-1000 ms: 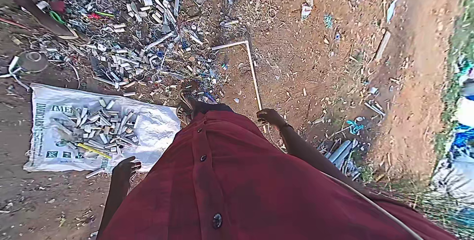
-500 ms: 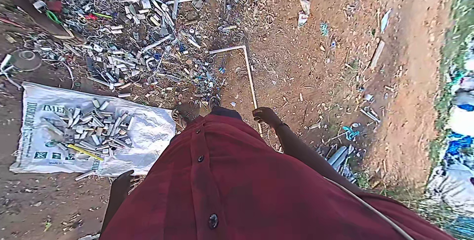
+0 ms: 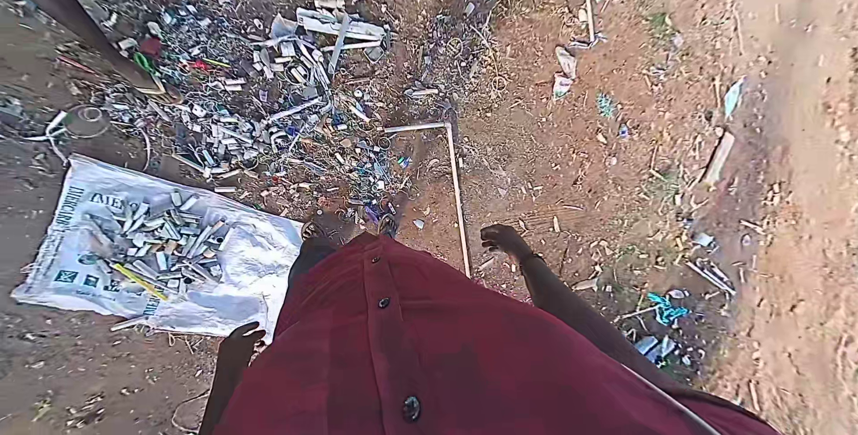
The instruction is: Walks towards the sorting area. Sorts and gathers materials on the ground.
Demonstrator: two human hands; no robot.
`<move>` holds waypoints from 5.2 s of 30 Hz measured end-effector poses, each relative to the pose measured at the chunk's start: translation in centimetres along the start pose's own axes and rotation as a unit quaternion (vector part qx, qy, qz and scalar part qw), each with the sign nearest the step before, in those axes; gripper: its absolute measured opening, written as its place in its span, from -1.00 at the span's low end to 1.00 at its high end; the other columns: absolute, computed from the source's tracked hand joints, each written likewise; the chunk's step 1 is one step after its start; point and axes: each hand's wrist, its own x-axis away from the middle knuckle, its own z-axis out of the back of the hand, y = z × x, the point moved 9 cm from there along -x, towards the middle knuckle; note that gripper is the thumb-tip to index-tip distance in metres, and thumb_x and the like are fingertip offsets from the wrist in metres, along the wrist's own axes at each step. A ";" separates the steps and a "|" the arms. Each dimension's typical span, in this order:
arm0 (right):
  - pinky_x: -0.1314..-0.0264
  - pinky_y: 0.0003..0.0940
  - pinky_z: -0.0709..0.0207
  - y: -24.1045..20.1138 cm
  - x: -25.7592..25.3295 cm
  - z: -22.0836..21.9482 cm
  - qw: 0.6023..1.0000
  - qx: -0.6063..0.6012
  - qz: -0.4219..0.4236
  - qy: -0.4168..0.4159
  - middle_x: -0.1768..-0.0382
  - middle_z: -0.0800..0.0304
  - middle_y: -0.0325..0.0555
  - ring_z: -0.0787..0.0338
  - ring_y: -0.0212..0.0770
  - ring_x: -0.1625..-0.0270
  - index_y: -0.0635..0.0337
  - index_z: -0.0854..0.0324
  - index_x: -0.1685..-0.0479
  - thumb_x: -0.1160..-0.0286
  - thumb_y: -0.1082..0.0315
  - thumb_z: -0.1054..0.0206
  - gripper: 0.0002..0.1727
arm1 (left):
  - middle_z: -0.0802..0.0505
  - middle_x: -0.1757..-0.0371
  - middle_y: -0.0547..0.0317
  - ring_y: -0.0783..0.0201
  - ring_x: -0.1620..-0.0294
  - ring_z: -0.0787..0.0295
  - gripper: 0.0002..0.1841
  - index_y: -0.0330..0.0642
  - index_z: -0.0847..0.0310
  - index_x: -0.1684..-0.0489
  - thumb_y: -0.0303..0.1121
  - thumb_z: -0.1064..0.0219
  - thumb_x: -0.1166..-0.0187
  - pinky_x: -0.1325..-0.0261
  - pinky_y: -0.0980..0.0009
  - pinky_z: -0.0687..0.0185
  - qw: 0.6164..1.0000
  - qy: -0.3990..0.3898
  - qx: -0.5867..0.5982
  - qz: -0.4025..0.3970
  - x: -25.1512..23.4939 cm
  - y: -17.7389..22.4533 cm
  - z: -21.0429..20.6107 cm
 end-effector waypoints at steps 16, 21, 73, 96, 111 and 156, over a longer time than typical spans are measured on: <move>-0.19 -0.11 -0.68 -4.6 0.2 -2.8 0.996 0.073 -0.047 -0.030 -0.24 -0.77 0.17 -0.83 -0.05 -0.09 0.28 -0.61 -0.40 -0.73 0.29 -0.29 -0.62 | -0.77 -0.19 -0.38 -0.12 -0.01 -0.77 -0.59 -0.44 -0.55 -0.40 -0.29 -0.16 -0.78 -0.07 -0.11 -0.66 0.993 0.047 0.084 0.064 -0.3 5.3 7.1; -0.10 -0.17 -0.67 -14.2 2.0 -0.8 0.990 0.138 -0.005 0.005 -0.21 -0.76 0.13 -0.81 -0.13 -0.02 0.29 -0.62 -0.37 -0.73 0.31 -0.27 -0.64 | -0.67 -0.39 -0.31 -0.10 -0.21 -0.69 -0.57 -0.34 -0.47 -0.51 -0.26 -0.06 -0.81 -0.18 -0.08 -0.53 0.985 0.030 0.155 0.075 -0.5 20.0 10.4; -0.16 0.10 -0.71 -15.8 -56.8 -41.9 0.894 0.320 0.211 -0.229 -0.14 -0.83 0.06 -0.85 0.02 -0.07 0.20 -0.52 -0.46 -0.48 0.33 -0.44 -0.47 | -0.83 0.19 0.01 0.32 0.27 -0.81 -0.81 -0.41 -0.66 -0.08 -0.50 -0.18 -0.76 0.12 0.46 -0.73 0.921 -0.089 0.367 0.096 -33.3 32.0 -35.2; 0.37 -0.57 -0.53 -18.5 -41.6 -42.0 0.888 -0.146 0.014 -0.435 0.13 -0.72 -0.09 -0.57 -0.42 0.43 0.06 -0.51 -0.54 -0.64 0.47 -0.21 -0.52 | -0.86 -0.04 0.17 0.34 -0.05 -0.80 -0.79 -0.17 -0.87 -0.06 -0.50 -0.43 -0.55 -0.16 0.43 -0.73 0.922 -0.039 0.383 -0.035 -34.1 33.0 -34.0; 0.48 -0.63 -0.49 -16.7 -41.2 -41.3 0.910 -0.195 -0.122 -0.344 0.33 -0.77 -0.20 -0.59 -0.48 0.54 0.10 -0.67 0.09 -0.81 0.25 -0.12 -0.78 | -0.86 0.08 0.24 0.41 0.10 -0.77 -0.84 -0.14 -0.89 0.02 -0.47 -0.41 -0.58 -0.05 0.47 -0.70 0.938 -0.031 0.344 -0.025 -34.5 33.2 -34.6; -0.07 -0.10 -0.72 -17.5 -46.9 -39.0 0.931 0.231 0.204 -0.197 -0.13 -0.76 0.06 -0.78 -0.08 -0.05 0.19 -0.74 -0.10 -0.30 0.52 -0.59 -0.65 | -0.92 0.05 0.19 0.34 0.08 -0.84 -0.79 -0.05 -0.81 -0.13 -0.31 -0.45 -0.62 -0.12 0.24 -0.72 0.983 -0.095 0.150 0.049 -35.4 32.7 -36.6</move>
